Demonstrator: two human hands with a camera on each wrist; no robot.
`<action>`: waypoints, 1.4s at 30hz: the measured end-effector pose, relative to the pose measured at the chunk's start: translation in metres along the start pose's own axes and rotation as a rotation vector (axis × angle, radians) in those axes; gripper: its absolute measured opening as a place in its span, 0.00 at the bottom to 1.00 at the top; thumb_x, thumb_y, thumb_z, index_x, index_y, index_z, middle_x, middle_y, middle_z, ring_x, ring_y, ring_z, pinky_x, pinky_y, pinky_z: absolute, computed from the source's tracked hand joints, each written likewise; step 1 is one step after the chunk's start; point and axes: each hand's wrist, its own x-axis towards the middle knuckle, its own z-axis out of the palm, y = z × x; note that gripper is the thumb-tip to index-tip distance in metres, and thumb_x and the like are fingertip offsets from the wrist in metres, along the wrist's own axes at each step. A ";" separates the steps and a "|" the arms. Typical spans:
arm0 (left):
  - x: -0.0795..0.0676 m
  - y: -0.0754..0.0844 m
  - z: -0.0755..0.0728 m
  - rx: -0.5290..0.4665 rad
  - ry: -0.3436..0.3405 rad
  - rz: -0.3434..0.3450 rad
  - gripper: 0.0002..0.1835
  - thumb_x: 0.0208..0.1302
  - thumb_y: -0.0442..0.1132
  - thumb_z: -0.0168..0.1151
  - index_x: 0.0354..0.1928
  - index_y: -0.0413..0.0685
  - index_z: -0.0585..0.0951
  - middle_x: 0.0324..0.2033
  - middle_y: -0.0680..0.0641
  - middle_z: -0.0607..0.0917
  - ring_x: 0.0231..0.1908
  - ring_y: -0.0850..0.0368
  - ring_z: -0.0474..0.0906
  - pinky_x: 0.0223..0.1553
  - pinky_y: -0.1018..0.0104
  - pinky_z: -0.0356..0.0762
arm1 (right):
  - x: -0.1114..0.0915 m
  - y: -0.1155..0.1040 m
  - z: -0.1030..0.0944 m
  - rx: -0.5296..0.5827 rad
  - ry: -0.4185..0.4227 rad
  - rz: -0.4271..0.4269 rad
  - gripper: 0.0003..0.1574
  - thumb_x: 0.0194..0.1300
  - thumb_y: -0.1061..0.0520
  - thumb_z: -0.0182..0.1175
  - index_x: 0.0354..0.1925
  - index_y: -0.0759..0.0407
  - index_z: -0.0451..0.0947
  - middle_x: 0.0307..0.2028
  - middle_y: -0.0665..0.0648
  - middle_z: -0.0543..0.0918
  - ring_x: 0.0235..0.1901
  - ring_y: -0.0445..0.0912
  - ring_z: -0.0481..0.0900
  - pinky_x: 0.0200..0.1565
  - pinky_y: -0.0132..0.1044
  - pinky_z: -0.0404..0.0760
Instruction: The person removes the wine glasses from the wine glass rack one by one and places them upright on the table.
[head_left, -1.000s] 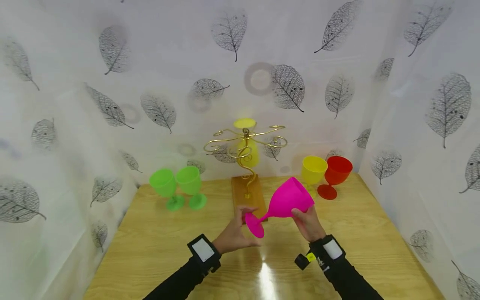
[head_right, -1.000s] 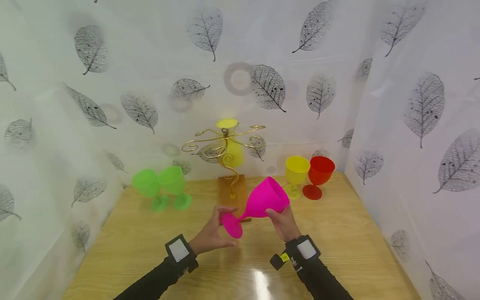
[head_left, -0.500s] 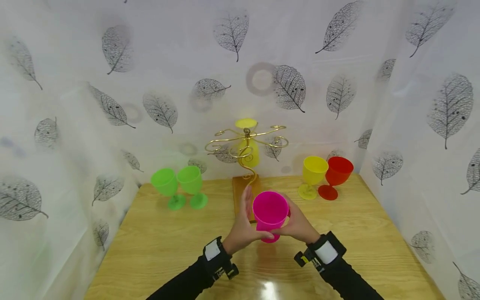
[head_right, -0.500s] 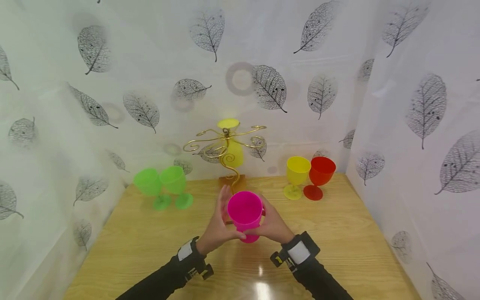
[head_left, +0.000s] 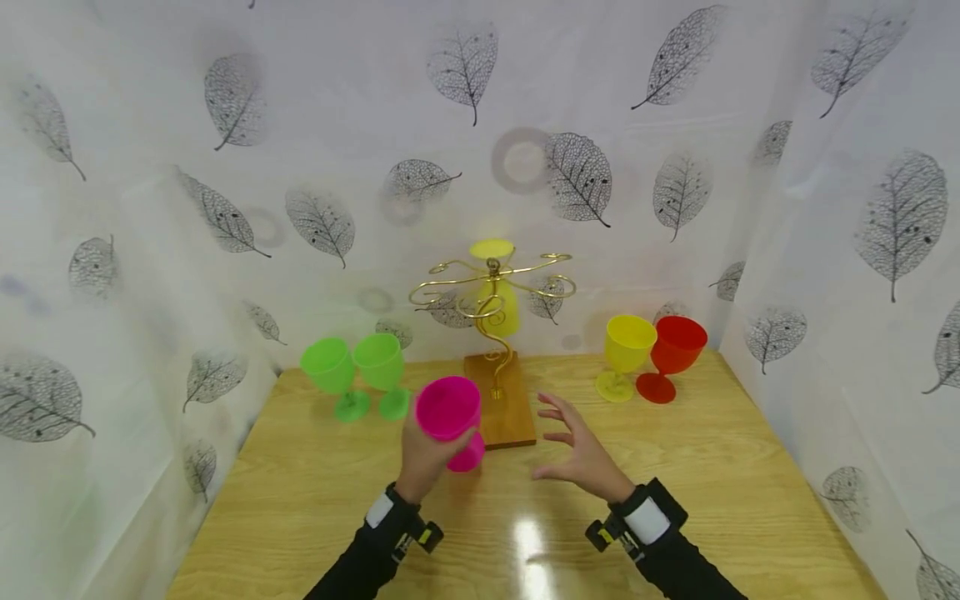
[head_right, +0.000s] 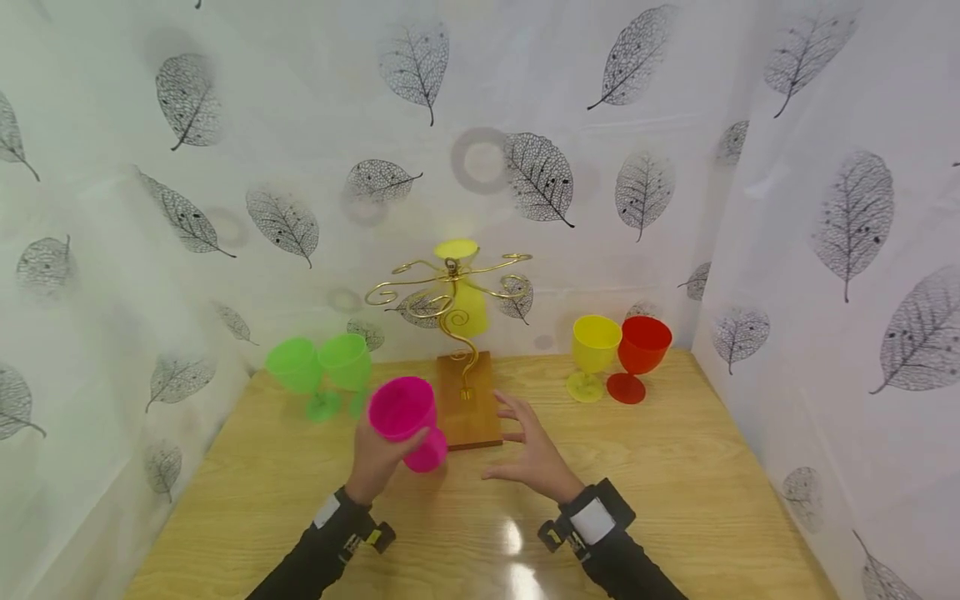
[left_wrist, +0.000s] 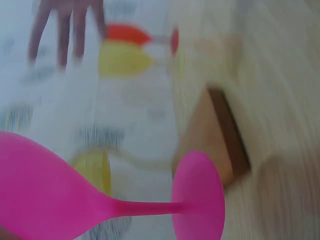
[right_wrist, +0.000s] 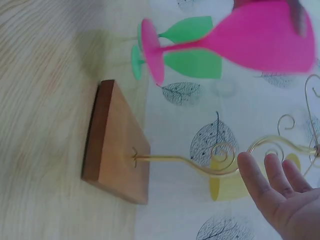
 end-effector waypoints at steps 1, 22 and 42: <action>0.004 -0.004 -0.013 0.029 0.045 -0.016 0.43 0.38 0.28 0.76 0.60 0.38 0.67 0.54 0.37 0.76 0.56 0.41 0.73 0.57 0.46 0.73 | -0.002 0.001 -0.002 0.001 0.014 0.015 0.61 0.46 0.55 0.74 0.71 0.53 0.50 0.69 0.64 0.56 0.63 0.64 0.63 0.55 0.50 0.77; 0.047 -0.082 -0.144 0.225 0.374 -0.251 0.44 0.47 0.33 0.73 0.65 0.39 0.59 0.59 0.39 0.71 0.58 0.47 0.67 0.56 0.61 0.68 | -0.013 0.017 -0.019 0.062 0.084 0.021 0.51 0.55 0.64 0.67 0.70 0.55 0.52 0.66 0.64 0.60 0.61 0.57 0.67 0.53 0.27 0.76; 0.024 -0.049 -0.113 0.468 0.241 0.224 0.46 0.45 0.29 0.70 0.68 0.37 0.58 0.70 0.32 0.50 0.69 0.34 0.45 0.64 0.31 0.50 | -0.017 -0.049 -0.087 -0.257 0.116 -0.259 0.44 0.49 0.75 0.64 0.64 0.67 0.61 0.60 0.37 0.70 0.57 0.31 0.70 0.55 0.19 0.72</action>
